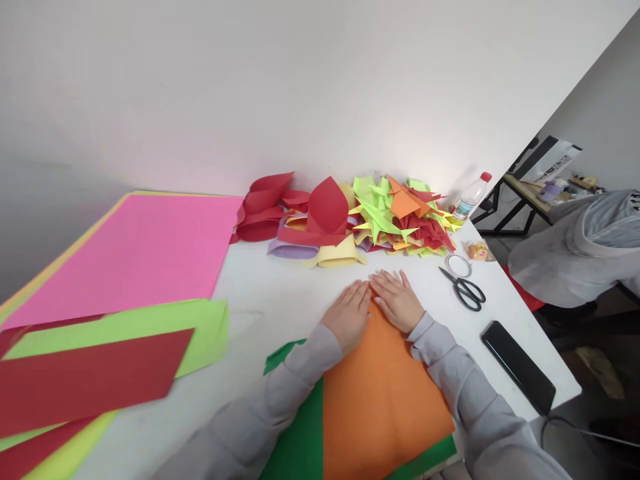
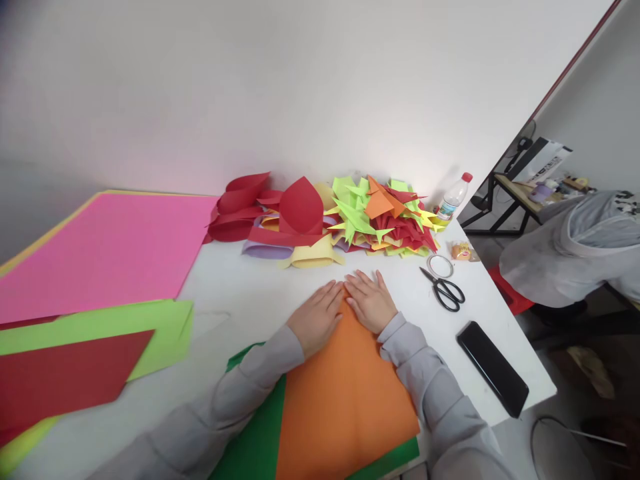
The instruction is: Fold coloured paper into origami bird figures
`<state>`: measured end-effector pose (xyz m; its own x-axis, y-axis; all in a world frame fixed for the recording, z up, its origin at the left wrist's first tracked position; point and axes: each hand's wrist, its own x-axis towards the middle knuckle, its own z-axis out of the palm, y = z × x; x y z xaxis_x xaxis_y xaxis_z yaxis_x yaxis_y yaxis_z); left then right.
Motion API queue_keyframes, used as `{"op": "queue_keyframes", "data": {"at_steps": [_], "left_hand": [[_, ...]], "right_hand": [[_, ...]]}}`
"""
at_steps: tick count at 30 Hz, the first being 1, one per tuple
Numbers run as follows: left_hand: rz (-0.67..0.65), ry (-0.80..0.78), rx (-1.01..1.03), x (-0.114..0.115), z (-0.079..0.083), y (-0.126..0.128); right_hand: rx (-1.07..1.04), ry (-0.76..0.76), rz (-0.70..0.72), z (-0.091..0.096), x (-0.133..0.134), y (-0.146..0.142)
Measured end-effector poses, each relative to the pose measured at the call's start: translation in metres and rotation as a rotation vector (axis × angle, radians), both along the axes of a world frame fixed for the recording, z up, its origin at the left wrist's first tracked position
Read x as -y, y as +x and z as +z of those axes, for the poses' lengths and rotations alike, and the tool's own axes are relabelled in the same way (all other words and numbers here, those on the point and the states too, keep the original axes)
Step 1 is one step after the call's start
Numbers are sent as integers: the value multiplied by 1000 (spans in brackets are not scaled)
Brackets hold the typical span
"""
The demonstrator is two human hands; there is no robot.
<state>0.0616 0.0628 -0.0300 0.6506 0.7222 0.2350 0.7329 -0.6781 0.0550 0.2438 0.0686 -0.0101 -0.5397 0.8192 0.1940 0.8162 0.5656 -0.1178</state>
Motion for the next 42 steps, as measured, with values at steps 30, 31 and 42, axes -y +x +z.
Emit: {"op": "queue_keyframes", "data": {"at_steps": [30,31,42], "left_hand": [[35,-94,67,-16,-6,-11],[34,-106,68,-16,-5,-11],[3,-114,104,-13,-2,-14]], "right_hand": [[13,-174,185,7,82,7],[-30,-175,182,8,84,11],[-167,16,-510,2,49,25]]}}
